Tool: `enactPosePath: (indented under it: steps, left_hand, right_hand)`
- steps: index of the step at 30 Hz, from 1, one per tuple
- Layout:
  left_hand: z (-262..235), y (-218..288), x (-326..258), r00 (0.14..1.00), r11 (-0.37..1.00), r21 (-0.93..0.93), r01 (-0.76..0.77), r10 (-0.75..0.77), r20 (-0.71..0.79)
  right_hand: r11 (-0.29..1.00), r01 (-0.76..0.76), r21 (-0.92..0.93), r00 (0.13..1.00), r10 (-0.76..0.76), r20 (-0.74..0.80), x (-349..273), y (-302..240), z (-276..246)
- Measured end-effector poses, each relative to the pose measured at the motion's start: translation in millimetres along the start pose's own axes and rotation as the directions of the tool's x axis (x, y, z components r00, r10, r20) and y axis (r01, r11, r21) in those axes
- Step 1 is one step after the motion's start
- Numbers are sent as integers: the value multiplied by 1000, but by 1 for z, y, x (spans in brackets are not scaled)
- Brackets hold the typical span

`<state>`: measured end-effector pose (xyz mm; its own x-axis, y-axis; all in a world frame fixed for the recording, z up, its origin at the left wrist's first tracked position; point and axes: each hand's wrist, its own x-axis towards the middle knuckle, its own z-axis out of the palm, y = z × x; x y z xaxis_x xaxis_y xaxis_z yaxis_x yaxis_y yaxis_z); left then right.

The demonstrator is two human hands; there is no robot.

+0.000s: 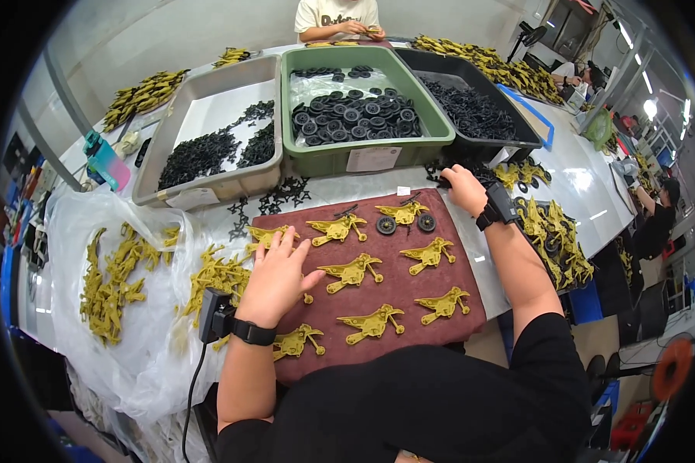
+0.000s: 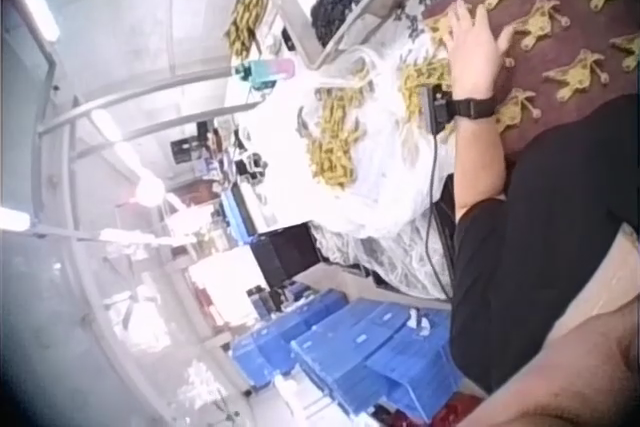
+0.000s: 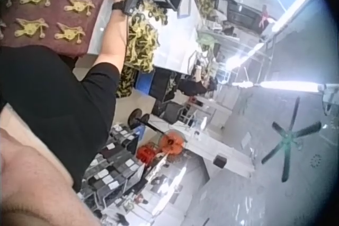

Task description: Assembling small yellow toy motorcycle frames by attaching black plastic wheels.

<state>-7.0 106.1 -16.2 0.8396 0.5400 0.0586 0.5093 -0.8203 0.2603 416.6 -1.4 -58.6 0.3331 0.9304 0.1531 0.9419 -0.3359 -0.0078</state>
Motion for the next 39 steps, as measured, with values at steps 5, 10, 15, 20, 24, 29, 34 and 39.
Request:
enactPosePath:
  steps: [5, 10, 15, 20, 24, 29, 34, 39]
  left_hand:
    - [0, -11, -11, 997, 999, 6, 54, -54, -51]
    - [0, -9, -11, 997, 999, 3, 40, -40, -73]
    - [4, -11, -12, 996, 999, 8, 43, -43, -80]
    - [-5, -10, -11, 997, 998, -9, 69, -69, -45]
    - [-6, -14, -14, 993, 993, -10, 117, -117, -6]
    - [1, -18, -18, 991, 991, 16, 131, -130, -11]
    - [-2, -18, -19, 986, 987, 11, 157, -158, 50]
    - [-2, -17, -18, 990, 990, 25, 138, -139, 22]
  right_hand:
    - [936, -10, 353, 986, 67, -151, 2, 5, -18]
    - [577, -274, 770, 930, 362, 60, 5, 25, -22]
    - [352, -374, 858, 884, 416, 214, -3, 9, -29]
    - [529, -437, 727, 878, 427, 216, -5, 7, -26]
    - [534, -352, 769, 936, 202, 288, -15, -36, -53]
    - [666, -124, 735, 940, -159, 303, -36, -125, -86]
    - [604, 260, 753, 800, -571, 182, -60, -181, -76]
    - [672, 345, 655, 712, -642, 284, -80, -226, -61]
